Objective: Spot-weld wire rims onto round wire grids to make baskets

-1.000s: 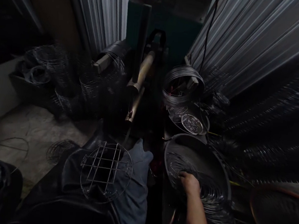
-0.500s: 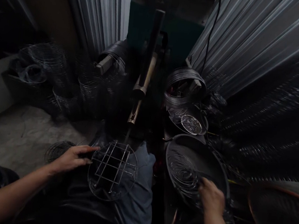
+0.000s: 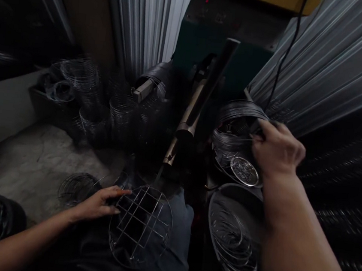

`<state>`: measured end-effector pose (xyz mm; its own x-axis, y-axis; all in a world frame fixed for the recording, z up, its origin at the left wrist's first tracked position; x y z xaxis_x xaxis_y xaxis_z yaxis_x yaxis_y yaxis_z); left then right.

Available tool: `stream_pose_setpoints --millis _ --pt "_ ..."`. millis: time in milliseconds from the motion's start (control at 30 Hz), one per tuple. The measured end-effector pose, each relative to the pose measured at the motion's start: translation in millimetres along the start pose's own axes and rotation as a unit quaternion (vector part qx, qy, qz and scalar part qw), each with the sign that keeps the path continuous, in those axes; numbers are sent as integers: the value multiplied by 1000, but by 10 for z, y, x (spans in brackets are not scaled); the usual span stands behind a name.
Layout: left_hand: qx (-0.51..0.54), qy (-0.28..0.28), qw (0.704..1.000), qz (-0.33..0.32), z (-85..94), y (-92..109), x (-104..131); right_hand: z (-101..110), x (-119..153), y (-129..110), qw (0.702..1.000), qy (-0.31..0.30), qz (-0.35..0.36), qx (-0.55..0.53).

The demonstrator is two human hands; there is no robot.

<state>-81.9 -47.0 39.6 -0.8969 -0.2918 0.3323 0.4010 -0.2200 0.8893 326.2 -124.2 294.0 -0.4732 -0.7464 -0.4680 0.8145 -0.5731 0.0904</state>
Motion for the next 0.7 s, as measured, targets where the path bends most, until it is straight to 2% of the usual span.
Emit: stream_pose_setpoints --millis 100,167,233,333,500,567,633,700 --pt "14 6 1000 -2 8 -5 23 -212 -531 -78 988 -129 -81 39" --pt "22 10 1000 -9 20 -15 41 -304 -714 -57 979 -162 -113 48" --pt "23 15 1000 -15 34 -39 54 -343 -783 -35 979 -162 -112 54" --pt "16 17 999 -23 39 -92 61 -324 -714 -2 981 -146 -104 71" --pt "-6 30 999 -36 28 -128 52 -86 -412 -43 991 -40 -75 103" --pt "-16 36 998 -49 21 -109 50 8 -269 -56 990 -16 -63 123" --pt "-24 42 997 -64 10 -85 52 97 -111 -9 988 -1 -58 142" --pt "-27 47 996 -70 -2 -75 60 136 57 125 989 -23 -51 140"
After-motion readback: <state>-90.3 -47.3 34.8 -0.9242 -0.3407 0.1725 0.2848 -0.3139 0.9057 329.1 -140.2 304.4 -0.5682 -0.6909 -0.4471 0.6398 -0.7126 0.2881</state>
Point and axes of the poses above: each hand's wrist, its own x-axis away from the middle knuckle, its own z-axis out of the back of the hand, y = z × x, the point moved 6 cm from there along -x, towards the middle knuckle, and after that the axes turned 13 degrees about -y, right-handed, at the moved point
